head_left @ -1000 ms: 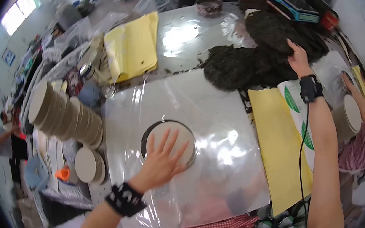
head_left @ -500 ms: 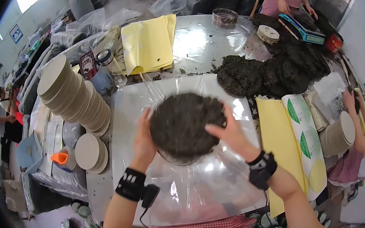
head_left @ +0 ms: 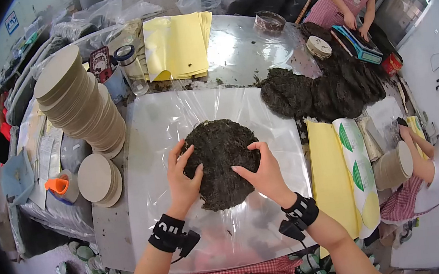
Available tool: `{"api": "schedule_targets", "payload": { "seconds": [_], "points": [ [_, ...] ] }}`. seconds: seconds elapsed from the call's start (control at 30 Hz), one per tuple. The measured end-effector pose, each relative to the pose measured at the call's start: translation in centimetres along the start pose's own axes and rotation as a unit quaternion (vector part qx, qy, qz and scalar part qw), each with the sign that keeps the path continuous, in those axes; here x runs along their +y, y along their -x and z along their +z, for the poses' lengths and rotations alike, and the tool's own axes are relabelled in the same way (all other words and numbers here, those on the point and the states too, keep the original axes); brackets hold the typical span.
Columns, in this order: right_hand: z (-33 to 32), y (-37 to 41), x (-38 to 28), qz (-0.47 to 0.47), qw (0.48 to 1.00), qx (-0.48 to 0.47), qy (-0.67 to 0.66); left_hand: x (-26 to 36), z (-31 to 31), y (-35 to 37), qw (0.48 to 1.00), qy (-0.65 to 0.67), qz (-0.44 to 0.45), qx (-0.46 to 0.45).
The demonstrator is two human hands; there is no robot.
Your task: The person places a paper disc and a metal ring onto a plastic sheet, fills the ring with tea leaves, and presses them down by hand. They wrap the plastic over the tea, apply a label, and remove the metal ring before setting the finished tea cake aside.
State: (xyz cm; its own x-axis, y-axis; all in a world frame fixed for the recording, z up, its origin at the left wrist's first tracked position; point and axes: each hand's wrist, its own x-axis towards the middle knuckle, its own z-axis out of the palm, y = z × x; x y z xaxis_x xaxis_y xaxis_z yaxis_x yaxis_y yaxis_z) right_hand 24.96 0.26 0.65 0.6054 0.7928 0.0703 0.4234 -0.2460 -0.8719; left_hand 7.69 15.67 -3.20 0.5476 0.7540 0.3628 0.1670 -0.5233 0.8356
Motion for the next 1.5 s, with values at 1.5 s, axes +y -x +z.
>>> {"api": "schedule_targets", "payload": {
  "seconds": [1.5],
  "points": [
    [7.0,-4.8,2.3,-0.163,0.87,-0.146,0.442,-0.7,4.3,-4.6,0.806,-0.425,0.097,-0.4]
  ]
}}
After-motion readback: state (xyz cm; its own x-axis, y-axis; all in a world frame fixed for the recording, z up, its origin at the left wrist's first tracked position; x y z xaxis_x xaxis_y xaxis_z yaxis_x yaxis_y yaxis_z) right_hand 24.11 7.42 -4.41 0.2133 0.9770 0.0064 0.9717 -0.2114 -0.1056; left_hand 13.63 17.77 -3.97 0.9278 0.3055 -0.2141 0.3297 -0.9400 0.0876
